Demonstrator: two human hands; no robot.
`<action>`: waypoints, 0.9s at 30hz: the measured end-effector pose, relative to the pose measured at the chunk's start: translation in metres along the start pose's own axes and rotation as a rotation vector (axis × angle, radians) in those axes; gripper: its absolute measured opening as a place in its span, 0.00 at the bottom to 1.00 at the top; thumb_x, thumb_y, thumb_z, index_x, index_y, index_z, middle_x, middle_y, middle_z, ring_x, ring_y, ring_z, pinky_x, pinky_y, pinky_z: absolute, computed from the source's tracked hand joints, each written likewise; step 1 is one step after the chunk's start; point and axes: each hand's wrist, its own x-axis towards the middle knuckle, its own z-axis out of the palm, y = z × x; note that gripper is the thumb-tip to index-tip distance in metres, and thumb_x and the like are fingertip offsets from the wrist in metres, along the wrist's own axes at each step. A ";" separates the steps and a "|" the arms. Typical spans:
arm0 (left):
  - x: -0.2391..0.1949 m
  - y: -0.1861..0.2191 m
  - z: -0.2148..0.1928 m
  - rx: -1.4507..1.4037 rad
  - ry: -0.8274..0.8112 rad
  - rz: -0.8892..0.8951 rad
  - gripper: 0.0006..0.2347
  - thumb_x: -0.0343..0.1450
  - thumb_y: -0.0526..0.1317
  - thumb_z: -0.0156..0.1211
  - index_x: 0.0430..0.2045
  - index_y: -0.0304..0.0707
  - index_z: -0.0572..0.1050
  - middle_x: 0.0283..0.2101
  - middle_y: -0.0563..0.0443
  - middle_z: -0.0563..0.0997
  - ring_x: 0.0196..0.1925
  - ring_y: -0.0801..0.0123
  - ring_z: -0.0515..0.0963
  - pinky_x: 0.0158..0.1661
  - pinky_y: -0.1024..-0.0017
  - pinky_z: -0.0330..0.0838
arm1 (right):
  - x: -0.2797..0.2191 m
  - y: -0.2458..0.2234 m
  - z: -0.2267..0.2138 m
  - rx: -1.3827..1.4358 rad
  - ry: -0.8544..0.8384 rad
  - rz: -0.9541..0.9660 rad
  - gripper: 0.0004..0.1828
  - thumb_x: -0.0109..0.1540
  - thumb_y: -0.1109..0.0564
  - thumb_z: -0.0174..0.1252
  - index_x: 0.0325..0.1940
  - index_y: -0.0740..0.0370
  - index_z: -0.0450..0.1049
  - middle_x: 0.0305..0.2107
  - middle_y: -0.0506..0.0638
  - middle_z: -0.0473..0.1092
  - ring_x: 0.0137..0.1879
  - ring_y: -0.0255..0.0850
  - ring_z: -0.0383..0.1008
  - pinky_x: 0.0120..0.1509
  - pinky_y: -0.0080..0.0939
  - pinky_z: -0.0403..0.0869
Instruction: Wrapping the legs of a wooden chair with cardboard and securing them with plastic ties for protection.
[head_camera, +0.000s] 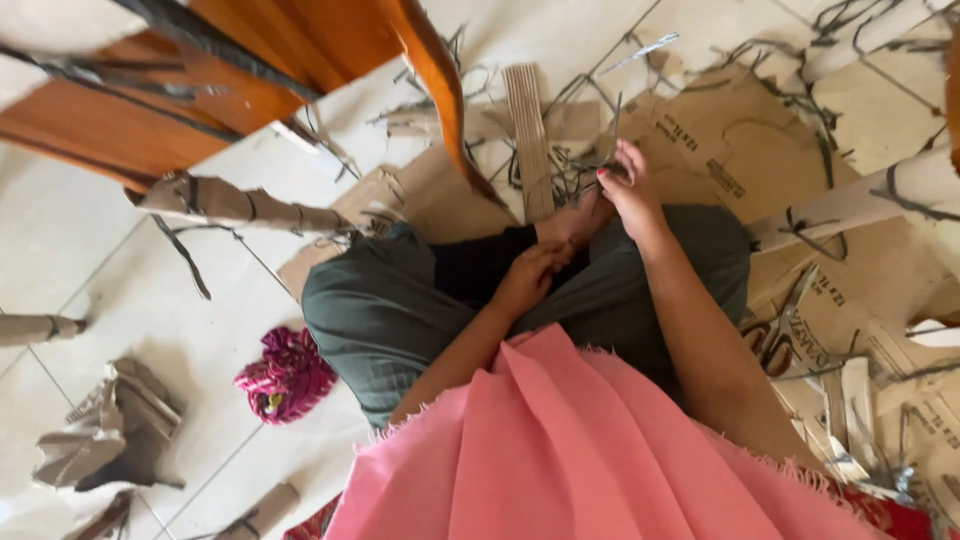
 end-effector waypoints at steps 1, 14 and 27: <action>-0.001 -0.001 0.001 -0.009 -0.003 -0.013 0.13 0.68 0.24 0.55 0.42 0.39 0.77 0.60 0.41 0.77 0.62 0.44 0.75 0.63 0.50 0.70 | 0.006 0.013 -0.001 -0.005 0.001 0.015 0.39 0.68 0.58 0.63 0.79 0.55 0.51 0.74 0.70 0.44 0.75 0.75 0.50 0.70 0.81 0.59; -0.004 0.005 -0.008 -0.061 0.001 0.020 0.19 0.64 0.20 0.50 0.45 0.37 0.78 0.60 0.40 0.76 0.58 0.45 0.77 0.57 0.55 0.73 | -0.086 -0.031 0.029 -0.805 0.033 -0.783 0.29 0.64 0.73 0.54 0.70 0.66 0.64 0.67 0.70 0.59 0.72 0.68 0.60 0.74 0.64 0.63; 0.002 0.041 0.000 -0.093 0.023 0.087 0.20 0.69 0.17 0.51 0.50 0.37 0.78 0.51 0.47 0.81 0.55 0.57 0.80 0.57 0.56 0.75 | -0.301 -0.038 -0.073 -0.978 0.442 -0.440 0.23 0.68 0.52 0.55 0.68 0.54 0.70 0.71 0.55 0.59 0.78 0.56 0.55 0.77 0.65 0.55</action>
